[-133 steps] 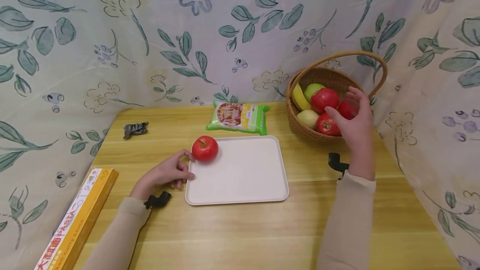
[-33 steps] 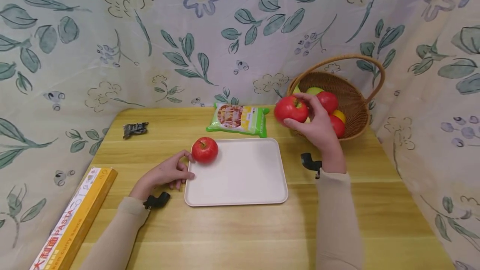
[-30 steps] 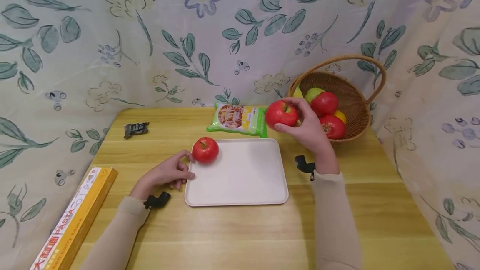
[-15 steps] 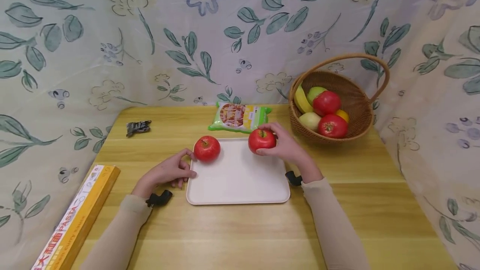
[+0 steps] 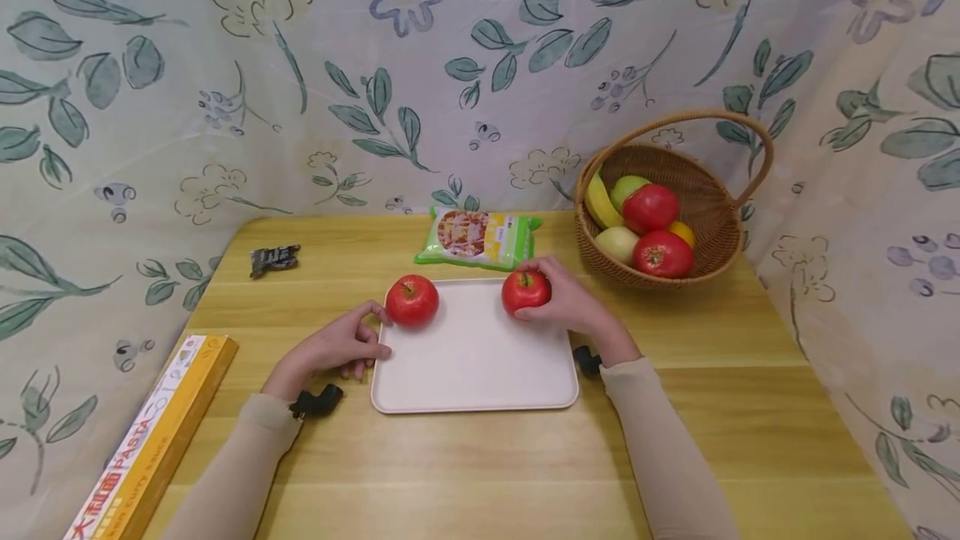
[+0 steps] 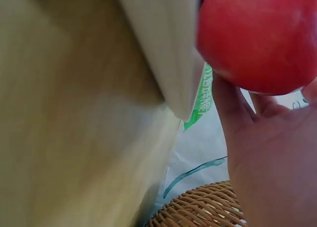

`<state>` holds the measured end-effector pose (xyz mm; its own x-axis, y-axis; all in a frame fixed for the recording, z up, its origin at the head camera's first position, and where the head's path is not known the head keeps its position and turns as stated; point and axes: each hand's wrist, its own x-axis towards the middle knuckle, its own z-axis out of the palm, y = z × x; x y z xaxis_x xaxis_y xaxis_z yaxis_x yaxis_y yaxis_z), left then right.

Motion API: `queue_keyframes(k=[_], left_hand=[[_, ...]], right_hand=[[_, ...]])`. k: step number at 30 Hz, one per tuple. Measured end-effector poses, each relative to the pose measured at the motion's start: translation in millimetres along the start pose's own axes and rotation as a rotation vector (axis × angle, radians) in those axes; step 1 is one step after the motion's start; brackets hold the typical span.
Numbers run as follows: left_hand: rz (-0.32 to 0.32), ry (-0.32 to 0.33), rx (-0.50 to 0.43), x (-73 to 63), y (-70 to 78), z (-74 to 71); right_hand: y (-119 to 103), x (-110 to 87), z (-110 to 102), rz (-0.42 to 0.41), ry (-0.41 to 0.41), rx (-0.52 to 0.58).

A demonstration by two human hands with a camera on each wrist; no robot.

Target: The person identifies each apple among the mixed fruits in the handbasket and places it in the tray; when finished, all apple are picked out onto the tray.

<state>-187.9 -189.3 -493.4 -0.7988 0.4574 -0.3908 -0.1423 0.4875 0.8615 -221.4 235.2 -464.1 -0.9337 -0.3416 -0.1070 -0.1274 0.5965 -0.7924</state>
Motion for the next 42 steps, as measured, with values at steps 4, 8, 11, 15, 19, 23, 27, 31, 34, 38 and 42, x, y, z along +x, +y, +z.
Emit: queue_keyframes(k=[4,8,11,15,19,23,27,31,34,38,42], left_hand=[[-0.002,-0.002,-0.002,0.5,-0.3,0.5],[-0.003,-0.004,0.001,-0.2,0.1,0.5],[0.000,-0.003,0.011,-1.0,-0.1,0.2],[0.003,-0.002,0.020,-1.2,0.6,-0.8],[0.001,0.001,0.025,-1.6,0.6,-0.9],[-0.005,0.001,0.016,-1.2,-2.1,1.2],[-0.011,-0.001,0.010,-0.6,-4.0,3.2],[-0.012,0.001,0.001,-0.9,-3.4,3.3],[-0.006,0.003,-0.002,-1.0,-2.4,2.7],[-0.005,0.003,0.001,-1.0,-1.4,2.1],[-0.005,0.002,0.008,-1.2,-0.3,1.7]], right_hand=[[5.1,1.0,2.7,-0.019,-0.052,0.018],[7.1,0.8,5.5,-0.034,-0.084,0.032],[4.8,-0.2,6.3,-0.027,-0.078,0.033],[2.0,-0.1,6.6,-0.021,-0.074,0.020],[2.8,0.2,6.8,-0.007,-0.082,0.005],[3.3,-2.3,7.1,0.010,-0.089,-0.013],[-5.6,-10.4,-0.5,-0.023,-0.075,-0.034],[-23.7,-23.5,-20.1,-0.098,-0.002,-0.051],[-34.5,-33.8,-36.8,-0.147,0.064,-0.049],[-40.1,-47.0,-59.2,-0.181,0.176,-0.035],[-34.8,-58.5,-80.2,-0.214,0.290,-0.028]])
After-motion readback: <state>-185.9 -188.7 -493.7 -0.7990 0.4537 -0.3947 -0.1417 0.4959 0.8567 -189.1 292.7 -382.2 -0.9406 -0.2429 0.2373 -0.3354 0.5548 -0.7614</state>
